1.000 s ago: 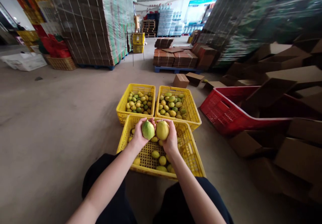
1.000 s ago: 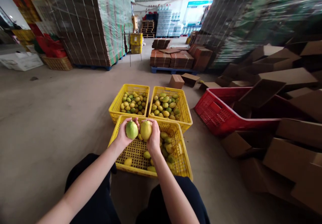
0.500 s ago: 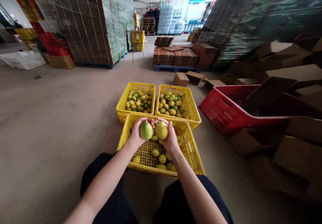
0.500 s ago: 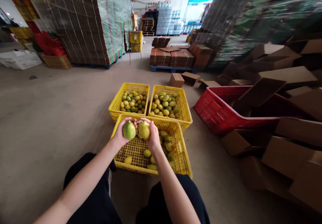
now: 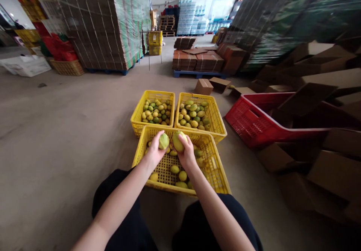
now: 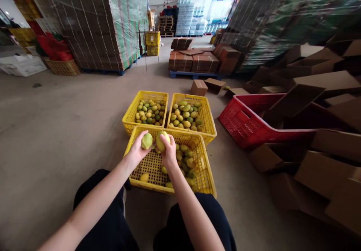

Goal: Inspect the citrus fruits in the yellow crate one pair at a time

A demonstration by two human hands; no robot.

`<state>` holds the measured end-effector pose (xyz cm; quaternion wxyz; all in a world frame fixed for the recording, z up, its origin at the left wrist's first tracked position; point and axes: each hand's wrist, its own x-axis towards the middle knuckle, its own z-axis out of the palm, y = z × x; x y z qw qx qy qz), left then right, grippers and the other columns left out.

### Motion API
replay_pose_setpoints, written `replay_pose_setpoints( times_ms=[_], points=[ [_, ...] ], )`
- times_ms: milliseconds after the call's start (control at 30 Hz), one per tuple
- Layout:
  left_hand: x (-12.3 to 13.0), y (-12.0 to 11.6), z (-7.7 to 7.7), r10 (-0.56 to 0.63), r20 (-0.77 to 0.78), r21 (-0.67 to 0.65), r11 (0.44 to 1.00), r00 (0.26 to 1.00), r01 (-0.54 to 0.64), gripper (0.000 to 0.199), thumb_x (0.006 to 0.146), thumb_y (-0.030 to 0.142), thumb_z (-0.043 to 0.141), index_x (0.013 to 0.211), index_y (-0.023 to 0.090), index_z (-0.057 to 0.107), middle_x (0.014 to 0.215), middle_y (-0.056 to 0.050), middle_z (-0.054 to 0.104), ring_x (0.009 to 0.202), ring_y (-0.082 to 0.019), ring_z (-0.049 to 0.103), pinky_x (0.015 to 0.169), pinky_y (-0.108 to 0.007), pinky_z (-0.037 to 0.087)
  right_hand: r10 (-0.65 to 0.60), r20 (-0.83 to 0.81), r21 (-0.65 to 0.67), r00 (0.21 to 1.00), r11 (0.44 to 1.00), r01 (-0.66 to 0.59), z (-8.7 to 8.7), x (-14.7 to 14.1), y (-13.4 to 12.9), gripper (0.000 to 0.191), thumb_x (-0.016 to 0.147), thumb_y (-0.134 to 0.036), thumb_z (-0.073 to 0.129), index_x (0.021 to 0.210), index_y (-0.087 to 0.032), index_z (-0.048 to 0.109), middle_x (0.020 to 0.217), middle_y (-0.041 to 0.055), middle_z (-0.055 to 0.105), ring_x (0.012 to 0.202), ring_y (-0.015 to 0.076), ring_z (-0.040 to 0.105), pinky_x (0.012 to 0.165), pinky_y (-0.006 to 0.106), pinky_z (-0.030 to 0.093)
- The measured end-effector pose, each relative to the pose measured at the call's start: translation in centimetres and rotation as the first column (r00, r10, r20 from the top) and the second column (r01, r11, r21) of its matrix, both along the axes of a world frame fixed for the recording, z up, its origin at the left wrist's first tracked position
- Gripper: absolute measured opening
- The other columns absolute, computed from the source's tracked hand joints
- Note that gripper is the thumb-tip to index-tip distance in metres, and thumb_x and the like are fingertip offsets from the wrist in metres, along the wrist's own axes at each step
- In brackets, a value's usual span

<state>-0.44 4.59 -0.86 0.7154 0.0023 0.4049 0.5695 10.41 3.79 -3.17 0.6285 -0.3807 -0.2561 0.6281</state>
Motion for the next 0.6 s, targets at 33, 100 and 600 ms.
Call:
replay_pose_setpoints(
  times_ms=[33,100,600],
  points=[
    [0.0,0.1,-0.1,0.012,0.014,0.005,1.0,1.0,-0.012,0.012,0.075,0.022,0.067,0.069,0.019,0.057,0.061,0.002,0.059,0.055,-0.01,0.058,0.053,-0.02,0.05,0.011,-0.02,0.0,1.0,1.0,-0.011,0.1,0.0,0.0,0.031,0.062,-0.035,0.078,0.076,-0.022,0.052,0.066,-0.0063,0.06,0.057,0.0127,0.059,0.043,0.021,0.041],
    [-0.1,0.1,-0.2,0.036,0.077,-0.021,0.999,0.996,-0.035,0.012,0.077,0.024,0.065,0.07,0.019,0.057,0.064,0.0,0.059,0.059,-0.012,0.06,0.057,-0.021,0.052,0.045,-0.062,-0.01,0.997,0.999,-0.045,0.3,0.0,0.1,0.03,0.063,-0.035,0.076,0.072,-0.022,0.05,0.062,-0.0065,0.058,0.05,0.0107,0.055,0.038,0.02,0.036],
    [-0.3,0.5,-1.0,0.088,0.04,-0.112,0.99,0.995,-0.083,0.015,0.086,0.027,0.053,0.073,0.021,0.055,0.069,0.001,0.058,0.062,-0.013,0.058,0.06,-0.026,0.051,0.072,-0.038,-0.237,0.997,0.968,-0.079,-2.8,1.4,1.5,0.027,0.066,-0.048,0.066,0.075,-0.025,0.055,0.059,0.0007,0.062,0.054,0.0217,0.062,0.042,0.034,0.052]
  ],
)
